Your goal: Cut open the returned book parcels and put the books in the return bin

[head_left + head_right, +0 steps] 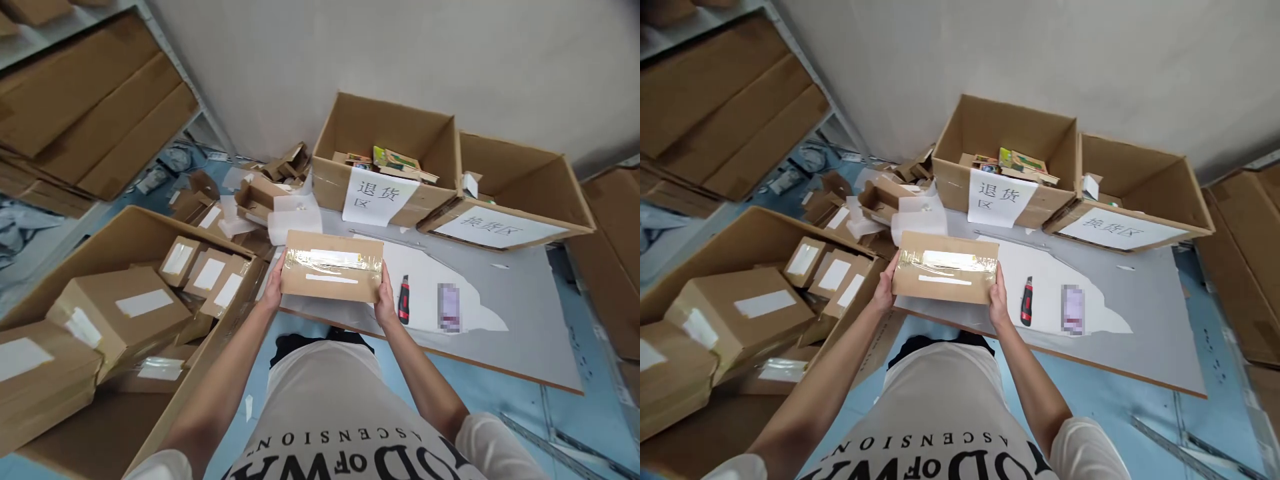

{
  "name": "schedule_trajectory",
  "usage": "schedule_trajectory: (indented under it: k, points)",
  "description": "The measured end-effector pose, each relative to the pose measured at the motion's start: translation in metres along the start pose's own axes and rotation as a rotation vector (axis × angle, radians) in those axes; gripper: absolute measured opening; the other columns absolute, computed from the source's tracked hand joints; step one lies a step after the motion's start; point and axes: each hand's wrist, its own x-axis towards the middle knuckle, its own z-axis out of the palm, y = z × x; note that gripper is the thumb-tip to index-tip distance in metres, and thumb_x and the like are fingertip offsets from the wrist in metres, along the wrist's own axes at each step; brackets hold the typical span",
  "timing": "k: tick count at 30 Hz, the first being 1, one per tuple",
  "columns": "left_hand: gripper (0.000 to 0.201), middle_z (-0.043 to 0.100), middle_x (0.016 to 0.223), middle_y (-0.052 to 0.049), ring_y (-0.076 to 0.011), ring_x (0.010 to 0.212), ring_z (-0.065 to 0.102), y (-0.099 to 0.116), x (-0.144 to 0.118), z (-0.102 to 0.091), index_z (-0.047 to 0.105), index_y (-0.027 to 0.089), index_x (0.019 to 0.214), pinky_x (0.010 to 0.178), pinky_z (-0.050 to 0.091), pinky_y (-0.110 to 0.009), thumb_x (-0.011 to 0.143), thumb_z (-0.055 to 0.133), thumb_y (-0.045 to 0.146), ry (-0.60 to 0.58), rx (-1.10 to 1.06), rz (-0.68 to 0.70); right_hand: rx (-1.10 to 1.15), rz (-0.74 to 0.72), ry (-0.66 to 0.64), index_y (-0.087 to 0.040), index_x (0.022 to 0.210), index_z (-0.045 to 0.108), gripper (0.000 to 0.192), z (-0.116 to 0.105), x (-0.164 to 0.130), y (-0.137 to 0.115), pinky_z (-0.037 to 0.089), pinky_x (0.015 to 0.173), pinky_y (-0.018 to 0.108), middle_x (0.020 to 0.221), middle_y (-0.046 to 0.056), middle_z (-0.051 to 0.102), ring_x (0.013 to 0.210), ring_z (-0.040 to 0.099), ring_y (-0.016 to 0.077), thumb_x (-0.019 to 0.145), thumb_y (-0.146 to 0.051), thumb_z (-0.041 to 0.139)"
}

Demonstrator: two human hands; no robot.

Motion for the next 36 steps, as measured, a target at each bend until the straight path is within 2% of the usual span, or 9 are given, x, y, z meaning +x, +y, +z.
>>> schedule_trajectory:
  k: [6, 12, 18, 23, 27, 30, 32, 34, 36]
  points:
    - [0.088, 0.036, 0.147, -0.01, -0.0294, 0.138, 0.028, -0.037, 0.015, 0.045, 0.032, 0.019, 0.143, 0.113, 0.022, -0.044, 0.077, 0.034, 0.077, -0.151, -0.018, -0.101, -0.051, 0.051, 0.116, -0.029, 0.144, 0.028, 0.073, -0.057, -0.011, 0.015, 0.016, 0.116, 0.042, 0.152, 0.0, 0.026, 0.141, 0.02, 0.0227, 0.083, -0.066, 0.038]
    - [0.08, 0.032, 0.149, -0.009, -0.0294, 0.139, 0.022, -0.052, 0.02, 0.06, 0.034, 0.019, 0.142, 0.115, 0.017, -0.043, 0.082, 0.036, 0.07, -0.183, 0.118, -0.105, -0.051, 0.121, 0.168, -0.027, 0.145, 0.027, 0.077, -0.072, -0.023, 0.034, 0.017, 0.115, 0.042, 0.153, 0.002, 0.024, 0.141, 0.019, 0.0235, 0.081, -0.068, 0.04]
    - [0.083, 0.031, 0.15, -0.009, -0.0303, 0.139, 0.023, -0.056, 0.029, 0.058, 0.036, 0.019, 0.142, 0.116, 0.014, -0.043, 0.078, 0.041, 0.072, -0.206, 0.198, -0.108, -0.043, 0.136, 0.177, -0.026, 0.145, 0.026, 0.077, -0.071, -0.021, 0.045, 0.014, 0.116, 0.041, 0.154, 0.002, 0.022, 0.141, 0.018, 0.0222, 0.082, -0.065, 0.045]
    - [0.083, 0.031, 0.15, -0.008, -0.0297, 0.14, 0.019, -0.058, 0.033, 0.057, 0.036, 0.018, 0.142, 0.117, 0.013, -0.042, 0.078, 0.044, 0.071, -0.228, 0.209, -0.127, -0.005, 0.176, 0.163, -0.027, 0.146, 0.023, 0.079, -0.071, -0.02, 0.048, 0.018, 0.115, 0.041, 0.154, 0.001, 0.02, 0.141, 0.02, 0.0226, 0.081, -0.065, 0.047]
    - [0.077, 0.029, 0.15, -0.008, -0.0277, 0.14, 0.021, -0.072, 0.029, 0.038, 0.035, 0.017, 0.142, 0.116, 0.015, -0.041, 0.083, 0.04, 0.066, -0.233, 0.157, -0.179, 0.056, 0.203, 0.215, -0.029, 0.147, 0.021, 0.077, -0.087, -0.028, 0.057, 0.022, 0.114, 0.043, 0.155, 0.0, 0.018, 0.141, 0.018, 0.0218, 0.082, -0.064, 0.043]
    - [0.07, 0.035, 0.147, -0.008, -0.0278, 0.137, 0.029, -0.089, 0.019, 0.015, 0.039, 0.017, 0.14, 0.114, 0.02, -0.044, 0.082, 0.044, 0.056, -0.204, 0.121, -0.298, -0.006, 0.3, 0.201, -0.03, 0.145, 0.026, 0.073, -0.107, -0.042, 0.068, 0.023, 0.113, 0.045, 0.153, 0.002, 0.025, 0.139, 0.025, 0.0222, 0.081, -0.056, 0.049]
    - [0.072, 0.041, 0.144, -0.007, -0.0283, 0.136, 0.032, -0.098, 0.012, 0.004, 0.042, 0.018, 0.138, 0.115, 0.019, -0.044, 0.074, 0.057, 0.046, -0.261, 0.202, -0.318, -0.135, 0.332, 0.092, -0.028, 0.143, 0.031, 0.076, -0.114, -0.051, 0.074, 0.023, 0.112, 0.047, 0.15, 0.005, 0.032, 0.137, 0.031, 0.0239, 0.075, -0.048, 0.06]
    - [0.073, 0.048, 0.139, -0.007, -0.0283, 0.133, 0.036, -0.103, 0.007, 0.001, 0.047, 0.018, 0.135, 0.114, 0.02, -0.043, 0.067, 0.065, 0.039, -0.353, 0.319, -0.28, -0.257, 0.312, -0.014, -0.024, 0.138, 0.039, 0.076, -0.112, -0.056, 0.08, 0.027, 0.111, 0.048, 0.142, 0.009, 0.043, 0.132, 0.039, 0.0263, 0.07, -0.043, 0.066]
    - [0.068, 0.055, 0.132, -0.008, -0.0289, 0.129, 0.042, -0.104, 0.004, 0.004, 0.052, 0.017, 0.13, 0.111, 0.027, -0.044, 0.068, 0.065, 0.041, -0.396, 0.397, -0.24, -0.33, 0.287, -0.022, -0.021, 0.129, 0.049, 0.064, -0.103, -0.058, 0.083, 0.034, 0.106, 0.049, 0.13, 0.013, 0.055, 0.123, 0.049, 0.0283, 0.071, -0.042, 0.065]
